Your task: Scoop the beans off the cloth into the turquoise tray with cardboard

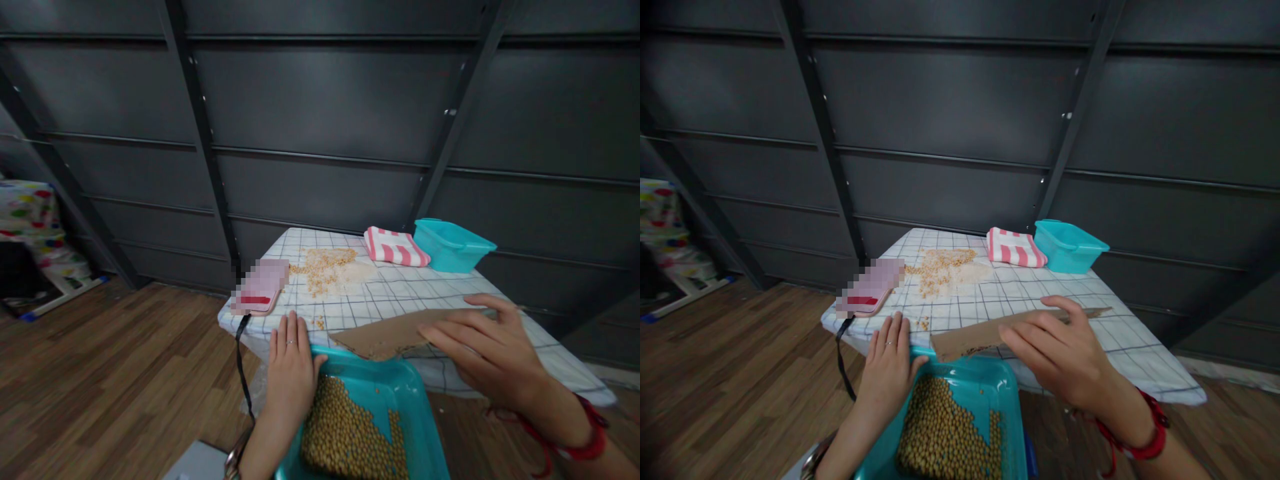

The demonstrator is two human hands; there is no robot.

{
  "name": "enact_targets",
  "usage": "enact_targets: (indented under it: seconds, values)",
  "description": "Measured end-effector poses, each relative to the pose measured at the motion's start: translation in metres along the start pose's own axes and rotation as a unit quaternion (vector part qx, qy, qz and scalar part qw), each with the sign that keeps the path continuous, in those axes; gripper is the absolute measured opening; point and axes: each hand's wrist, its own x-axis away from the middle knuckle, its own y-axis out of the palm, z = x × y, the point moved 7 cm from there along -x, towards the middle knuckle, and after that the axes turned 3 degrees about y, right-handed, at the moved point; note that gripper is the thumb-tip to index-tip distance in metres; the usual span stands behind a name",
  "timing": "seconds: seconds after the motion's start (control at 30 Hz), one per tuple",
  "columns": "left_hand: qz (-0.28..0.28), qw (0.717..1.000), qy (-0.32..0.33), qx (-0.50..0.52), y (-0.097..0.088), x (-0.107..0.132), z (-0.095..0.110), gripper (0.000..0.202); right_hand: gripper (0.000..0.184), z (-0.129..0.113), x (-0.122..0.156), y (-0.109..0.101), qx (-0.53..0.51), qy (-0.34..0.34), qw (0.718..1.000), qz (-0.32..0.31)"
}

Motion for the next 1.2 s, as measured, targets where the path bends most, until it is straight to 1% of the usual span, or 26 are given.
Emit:
enact_targets:
  seconds: [0.17, 0.3, 0.4, 0.47, 0.57, 0.63, 0.73, 0.83, 0.97, 1.2]
  values:
    - [-0.004, 1.000, 0.011, -0.004, 0.002, 0.000, 0.001, 0.057, 0.025, 0.001, 0.008, -0.007, -0.054, 0.023, 0.998, -0.023]
    - [-0.008, 1.000, 0.009, 0.000, 0.004, 0.001, 0.000, 0.056, 0.027, 0.003, 0.008, -0.015, -0.064, 0.035, 0.997, -0.011]
    - [0.001, 1.000, 0.010, 0.003, 0.003, 0.001, 0.000, 0.056, 0.026, 0.002, 0.007, -0.008, -0.036, 0.033, 0.999, -0.006]
    - [-0.001, 1.000, 0.006, 0.006, 0.003, 0.001, -0.001, 0.057, 0.025, -0.002, 0.005, 0.000, -0.011, 0.014, 1.000, -0.007]
    - [-0.015, 1.000, -0.001, 0.005, 0.002, 0.000, -0.001, 0.056, 0.022, -0.007, -0.001, 0.010, 0.012, -0.010, 1.000, 0.001]
    - [-0.025, 1.000, 0.001, 0.006, 0.001, -0.001, 0.000, 0.056, 0.020, -0.008, -0.005, 0.012, 0.022, -0.016, 1.000, 0.009]
    - [-0.028, 1.000, 0.009, 0.003, -0.002, -0.002, 0.001, 0.058, 0.020, -0.006, -0.009, 0.013, 0.032, -0.027, 0.999, 0.017]
    - [-0.025, 1.000, 0.003, -0.002, -0.004, -0.003, 0.001, 0.059, 0.018, -0.001, -0.008, 0.013, 0.037, -0.035, 0.998, 0.027]
    - [-0.031, 0.999, -0.003, 0.010, -0.003, -0.002, 0.000, 0.060, 0.019, 0.001, -0.008, 0.014, 0.046, -0.027, 0.998, 0.043]
    - [-0.033, 0.999, 0.003, 0.018, 0.001, 0.000, -0.001, 0.060, 0.022, -0.008, -0.015, 0.010, 0.034, -0.010, 0.999, 0.040]
